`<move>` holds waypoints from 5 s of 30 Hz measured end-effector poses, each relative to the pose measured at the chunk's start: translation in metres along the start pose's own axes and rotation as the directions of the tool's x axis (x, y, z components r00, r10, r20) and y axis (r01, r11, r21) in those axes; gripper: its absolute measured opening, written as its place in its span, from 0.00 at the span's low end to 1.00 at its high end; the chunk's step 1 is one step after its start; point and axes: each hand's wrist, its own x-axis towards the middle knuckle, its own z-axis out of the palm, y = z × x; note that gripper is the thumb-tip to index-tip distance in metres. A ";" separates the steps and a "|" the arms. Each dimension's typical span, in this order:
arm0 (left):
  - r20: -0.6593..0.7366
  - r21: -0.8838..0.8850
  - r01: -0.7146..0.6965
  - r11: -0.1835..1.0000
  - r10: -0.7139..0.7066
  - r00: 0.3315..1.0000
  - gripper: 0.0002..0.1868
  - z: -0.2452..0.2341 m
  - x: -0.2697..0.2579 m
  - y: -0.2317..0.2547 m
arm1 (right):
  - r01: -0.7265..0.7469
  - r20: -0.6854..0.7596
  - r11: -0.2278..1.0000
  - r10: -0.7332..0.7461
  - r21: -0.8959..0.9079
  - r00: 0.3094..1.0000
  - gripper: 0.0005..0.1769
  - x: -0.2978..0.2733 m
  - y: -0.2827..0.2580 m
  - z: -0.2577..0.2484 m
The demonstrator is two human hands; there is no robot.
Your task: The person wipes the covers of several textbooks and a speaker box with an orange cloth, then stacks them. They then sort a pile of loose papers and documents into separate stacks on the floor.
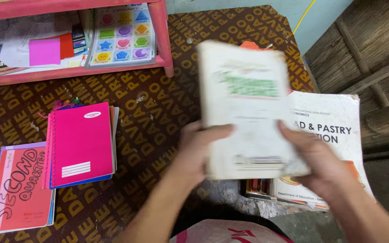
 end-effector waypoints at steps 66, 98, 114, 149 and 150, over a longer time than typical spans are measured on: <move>-0.680 0.496 0.777 0.387 -0.383 0.625 0.58 0.042 0.130 -0.140 | -0.176 -0.186 0.970 0.145 -0.166 0.972 0.34 0.137 0.074 -0.172; -0.315 -0.611 0.396 0.685 -0.670 0.672 0.56 -0.060 -0.035 -0.094 | 0.026 0.357 0.991 0.022 -0.130 0.934 0.26 0.197 0.060 -0.005; -0.409 -0.773 0.223 0.594 -0.736 0.539 0.59 -0.049 0.005 -0.056 | 0.238 0.030 0.485 -0.399 -0.841 0.917 0.24 0.266 -0.089 0.013; -0.367 0.845 0.135 0.518 0.377 0.851 0.78 -0.024 -0.004 -0.042 | 0.109 -0.011 0.994 -0.109 0.007 0.994 0.33 0.069 0.093 0.016; -0.388 0.822 0.151 0.550 0.345 0.855 0.76 -0.022 -0.002 -0.042 | 0.073 -0.032 0.996 -0.071 0.055 0.997 0.33 0.064 0.089 0.020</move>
